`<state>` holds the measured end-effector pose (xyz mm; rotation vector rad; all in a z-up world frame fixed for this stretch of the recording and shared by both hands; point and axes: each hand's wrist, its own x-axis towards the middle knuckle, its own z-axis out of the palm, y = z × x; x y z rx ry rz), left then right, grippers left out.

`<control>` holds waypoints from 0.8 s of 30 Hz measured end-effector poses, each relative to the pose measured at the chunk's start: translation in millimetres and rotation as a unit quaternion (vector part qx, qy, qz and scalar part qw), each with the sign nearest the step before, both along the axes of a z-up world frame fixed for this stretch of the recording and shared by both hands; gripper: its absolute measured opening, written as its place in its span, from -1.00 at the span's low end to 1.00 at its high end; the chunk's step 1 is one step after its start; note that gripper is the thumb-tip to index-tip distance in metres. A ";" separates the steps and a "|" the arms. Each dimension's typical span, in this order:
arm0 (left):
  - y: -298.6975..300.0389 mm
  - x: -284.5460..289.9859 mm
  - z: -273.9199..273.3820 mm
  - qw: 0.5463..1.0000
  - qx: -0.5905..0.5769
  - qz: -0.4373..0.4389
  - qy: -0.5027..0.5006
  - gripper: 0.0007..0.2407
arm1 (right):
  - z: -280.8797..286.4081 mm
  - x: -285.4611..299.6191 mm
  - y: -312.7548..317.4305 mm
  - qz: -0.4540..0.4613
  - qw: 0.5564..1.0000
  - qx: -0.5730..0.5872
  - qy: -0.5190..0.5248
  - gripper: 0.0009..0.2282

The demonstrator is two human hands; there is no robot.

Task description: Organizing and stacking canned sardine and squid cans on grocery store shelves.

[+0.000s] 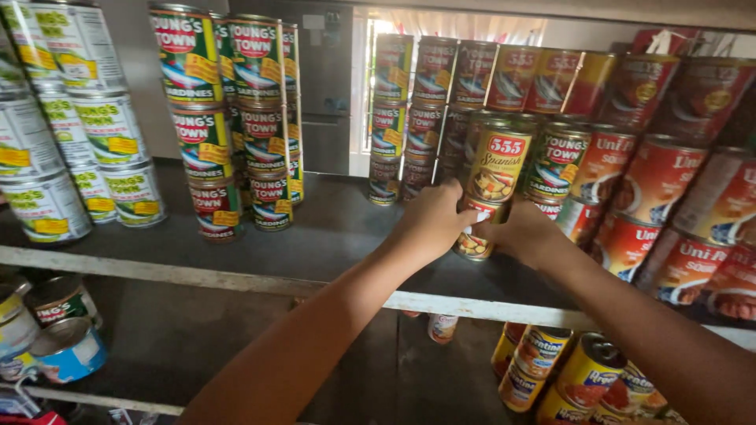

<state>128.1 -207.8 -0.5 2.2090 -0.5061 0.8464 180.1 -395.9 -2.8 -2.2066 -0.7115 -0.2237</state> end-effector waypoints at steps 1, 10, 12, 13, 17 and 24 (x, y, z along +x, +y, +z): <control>-3.9 4.6 -1.3 1.000 0.005 -0.002 -0.005 -0.71 | -0.6 1.5 -3.3 -0.026 1.000 -0.015 -0.010 -0.61; -20.8 18.2 4.6 0.999 0.039 -0.006 0.019 -0.67 | 14.5 -17.0 -12.3 -0.128 0.979 -0.156 -0.016 -0.63; -20.1 19.8 5.3 0.999 0.049 0.002 0.016 -0.66 | 16.9 -24.6 -13.2 -0.174 0.950 -0.258 0.027 -0.58; -20.8 21.1 6.0 0.998 0.052 0.010 0.014 -0.67 | 14.8 -26.9 -16.0 -0.155 0.948 -0.275 -0.031 -0.64; -24.1 20.7 13.3 0.998 0.061 0.024 0.023 -0.63 | -0.2 -12.0 -27.9 -0.150 0.950 -0.254 -0.107 -0.71; -26.8 33.3 14.2 0.985 -0.026 -0.029 0.169 -0.63 | 1.7 -42.7 -26.6 -0.098 0.982 -0.144 -0.075 -0.78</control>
